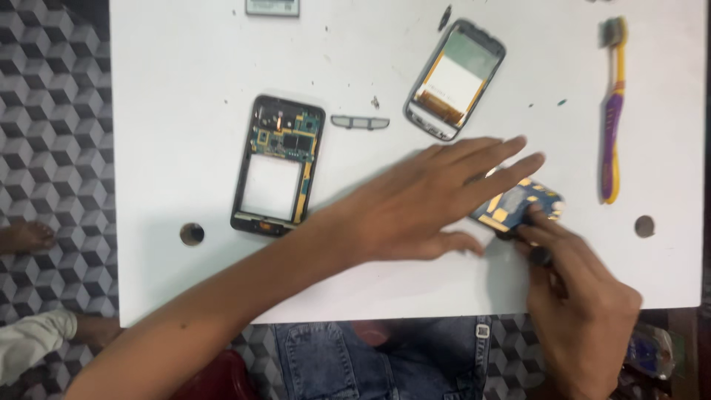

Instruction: The person disassembles a black mobile phone using a screwdriver. They remove the back cover, unscrew the frame, and separate the internal components, including the motherboard and battery, placing them on the table.

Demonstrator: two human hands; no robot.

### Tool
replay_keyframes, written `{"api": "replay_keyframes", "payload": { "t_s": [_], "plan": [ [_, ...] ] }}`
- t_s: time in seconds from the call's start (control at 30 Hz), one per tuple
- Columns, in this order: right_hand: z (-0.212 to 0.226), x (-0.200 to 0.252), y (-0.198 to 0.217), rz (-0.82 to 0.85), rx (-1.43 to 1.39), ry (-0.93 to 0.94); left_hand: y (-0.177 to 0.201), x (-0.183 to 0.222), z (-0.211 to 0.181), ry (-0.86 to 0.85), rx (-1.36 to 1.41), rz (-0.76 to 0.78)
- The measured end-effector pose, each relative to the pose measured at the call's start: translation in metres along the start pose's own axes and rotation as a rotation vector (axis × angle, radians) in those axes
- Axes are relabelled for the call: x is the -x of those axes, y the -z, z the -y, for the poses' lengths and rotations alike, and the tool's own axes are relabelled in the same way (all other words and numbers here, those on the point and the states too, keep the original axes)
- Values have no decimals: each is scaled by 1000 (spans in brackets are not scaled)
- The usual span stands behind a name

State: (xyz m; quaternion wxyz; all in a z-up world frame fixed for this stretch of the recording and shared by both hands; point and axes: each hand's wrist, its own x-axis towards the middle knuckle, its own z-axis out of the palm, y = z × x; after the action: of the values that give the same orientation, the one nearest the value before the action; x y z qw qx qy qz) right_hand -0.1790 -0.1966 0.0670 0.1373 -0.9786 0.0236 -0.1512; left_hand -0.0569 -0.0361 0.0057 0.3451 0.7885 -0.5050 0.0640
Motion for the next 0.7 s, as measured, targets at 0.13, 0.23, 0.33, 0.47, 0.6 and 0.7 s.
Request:
{"api": "replay_keyframes", "payload": {
  "t_s": [0.13,0.23,0.33,0.47,0.6,0.7],
  "plan": [
    [-19,9,-1,-25,-266,-8,17,3,-6,127,13,160],
    [-31,13,-9,-315,-728,-134,28,7,-1,244,45,314],
    [-39,13,-15,-390,-984,-185,35,12,7,232,153,291],
    [-44,5,-19,-312,-1145,-121,47,14,12,100,194,157],
    [-52,16,-33,-200,-979,-279,45,15,14,207,208,304],
    [-63,13,-38,-175,-1190,-236,46,16,14,85,125,193]
  ]
}}
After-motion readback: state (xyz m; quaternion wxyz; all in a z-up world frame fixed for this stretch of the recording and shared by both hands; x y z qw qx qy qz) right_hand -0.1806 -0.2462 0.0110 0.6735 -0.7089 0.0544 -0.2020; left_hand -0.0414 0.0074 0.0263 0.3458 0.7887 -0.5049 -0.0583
